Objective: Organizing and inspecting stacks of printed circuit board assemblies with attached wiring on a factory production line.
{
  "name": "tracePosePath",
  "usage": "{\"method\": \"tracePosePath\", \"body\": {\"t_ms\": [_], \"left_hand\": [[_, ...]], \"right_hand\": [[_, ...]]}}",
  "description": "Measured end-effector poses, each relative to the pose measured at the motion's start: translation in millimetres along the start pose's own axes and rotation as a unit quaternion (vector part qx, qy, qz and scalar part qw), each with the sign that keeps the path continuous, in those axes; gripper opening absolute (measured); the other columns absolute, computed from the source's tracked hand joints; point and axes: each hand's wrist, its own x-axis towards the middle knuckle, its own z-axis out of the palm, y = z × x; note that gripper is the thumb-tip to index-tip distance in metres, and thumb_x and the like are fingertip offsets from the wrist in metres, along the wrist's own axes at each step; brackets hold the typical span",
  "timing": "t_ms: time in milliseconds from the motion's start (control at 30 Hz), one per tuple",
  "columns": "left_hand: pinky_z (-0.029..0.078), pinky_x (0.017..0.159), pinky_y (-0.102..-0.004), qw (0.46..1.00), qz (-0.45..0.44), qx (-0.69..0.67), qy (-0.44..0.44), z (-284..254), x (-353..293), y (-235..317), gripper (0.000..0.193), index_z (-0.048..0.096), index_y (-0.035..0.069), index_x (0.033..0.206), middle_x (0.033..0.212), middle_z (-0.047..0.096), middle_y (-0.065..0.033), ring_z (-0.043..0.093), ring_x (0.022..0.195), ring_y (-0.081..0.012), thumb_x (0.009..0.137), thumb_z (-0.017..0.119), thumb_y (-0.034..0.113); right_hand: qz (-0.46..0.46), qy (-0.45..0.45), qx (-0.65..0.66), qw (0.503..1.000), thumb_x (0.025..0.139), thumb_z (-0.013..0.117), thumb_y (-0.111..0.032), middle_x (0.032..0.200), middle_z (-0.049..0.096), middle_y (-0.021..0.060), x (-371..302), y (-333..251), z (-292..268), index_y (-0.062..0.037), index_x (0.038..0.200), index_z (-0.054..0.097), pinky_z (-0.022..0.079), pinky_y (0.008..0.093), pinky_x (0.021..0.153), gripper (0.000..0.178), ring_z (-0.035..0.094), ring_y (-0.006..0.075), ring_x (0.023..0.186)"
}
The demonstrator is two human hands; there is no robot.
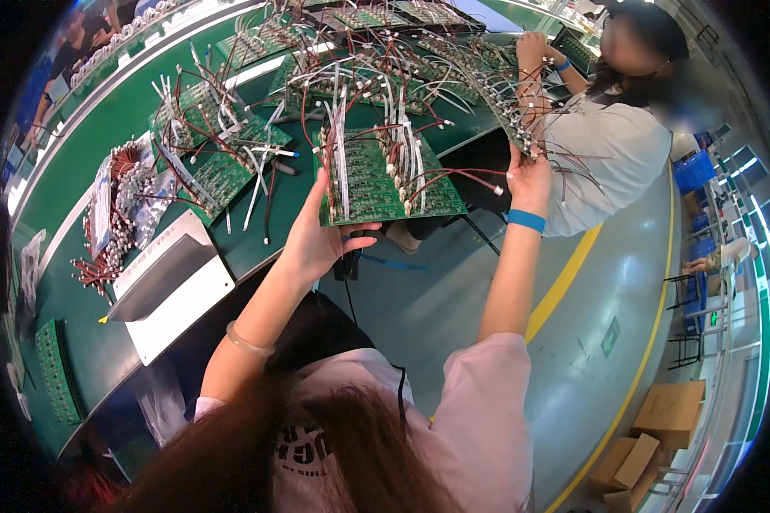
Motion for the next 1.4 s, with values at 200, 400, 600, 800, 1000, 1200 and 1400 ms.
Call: {"method": "tracePosePath", "body": {"t_ms": [200, 400, 600, 800, 1000, 1200, 1400], "left_hand": [[0.045, 0.062, -0.036, 0.997, 0.022, 0.071, 0.035, 16, -22, 7, 0.025, 0.04, 0.0, 0.095, 0.091, 0.046, -0.0114, 0.047, 0.081, -0.0225, 0.076, 0.039, 0.015], [0.046, 0.061, -0.0366, 0.996, 0.023, 0.078, 0.041, 10, -102, 30, 0.033, 0.033, -0.003, 0.102, 0.097, 0.042, -0.0146, 0.047, 0.082, -0.0263, 0.07, 0.039, 0.005], [0.047, 0.053, -0.039, 0.899, 0.325, 0.252, 0.147, -16, -174, 79, 0.036, 0.034, -0.006, 0.097, 0.093, 0.042, -0.0175, 0.048, 0.077, -0.0277, 0.069, 0.041, 0.015], [0.036, 0.079, -0.0368, 0.863, 0.463, 0.171, 0.11, -61, -266, 167, 0.023, 0.041, -0.006, 0.092, 0.09, 0.048, -0.0123, 0.047, 0.084, -0.0224, 0.074, 0.039, 0.008], [0.029, 0.086, -0.0391, 0.852, 0.494, 0.164, 0.053, -76, -314, 193, 0.023, 0.04, -0.01, 0.089, 0.095, 0.044, -0.0166, 0.04, 0.092, -0.0301, 0.074, 0.037, 0.007], [0.014, 0.091, -0.0449, 0.815, 0.556, 0.014, 0.16, -41, -291, 183, 0.027, 0.033, -0.009, 0.095, 0.115, 0.009, -0.0264, 0.009, 0.108, -0.0386, 0.071, 0.037, 0.002], [0.026, 0.086, -0.0442, 0.921, 0.385, 0.016, -0.046, -83, -304, 191, 0.029, 0.032, -0.007, 0.099, 0.114, 0.013, -0.0284, 0.015, 0.108, -0.0368, 0.072, 0.036, 0.004]], "right_hand": [[-0.003, -0.011, 0.004, 1.0, 0.072, 0.032, 0.0, 0.095, 0.045, 0.0182, 5, -6, -5, 0.01, 0.095, 0.036, 0.041, 0.0288, 0.075, 0.026, 0.042, 0.0299, 0.092], [-0.026, 0.008, 0.008, 1.0, 0.071, 0.033, -0.001, 0.091, 0.046, 0.0177, 6, -7, -5, 0.0106, 0.09, 0.039, 0.042, 0.0304, 0.074, 0.023, 0.045, 0.028, 0.087], [-0.002, -0.006, -0.015, 1.0, 0.068, 0.044, -0.001, 0.077, 0.051, 0.0077, -7, 2, 5, -0.0006, 0.079, 0.046, 0.045, 0.0259, 0.061, 0.011, 0.05, 0.0177, 0.071], [0.063, -0.063, -0.103, 0.991, 0.066, 0.038, -0.004, 0.084, 0.051, 0.0102, -73, 14, -5, 0.0033, 0.086, 0.046, 0.041, 0.0283, 0.068, 0.023, 0.05, 0.0183, 0.075], [0.123, -0.024, -0.202, 0.971, 0.068, 0.038, -0.005, 0.078, 0.052, 0.01, -136, 46, -2, 0.0023, 0.083, 0.047, 0.041, 0.0269, 0.064, 0.019, 0.05, 0.0171, 0.07], [-0.012, -0.03, -0.246, 0.969, 0.072, 0.045, -0.01, 0.074, 0.051, 0.0038, -114, 124, 8, 0.002, 0.078, 0.052, 0.038, 0.0228, 0.061, 0.016, 0.047, 0.0116, 0.066], [0.115, -0.117, -0.632, 0.757, 0.07, 0.03, -0.054, 0.044, 0.046, 0.0079, -106, 133, 8, -0.0016, 0.055, 0.045, 0.025, 0.0195, 0.029, 0.057, 0.045, 0.0142, 0.037]]}}
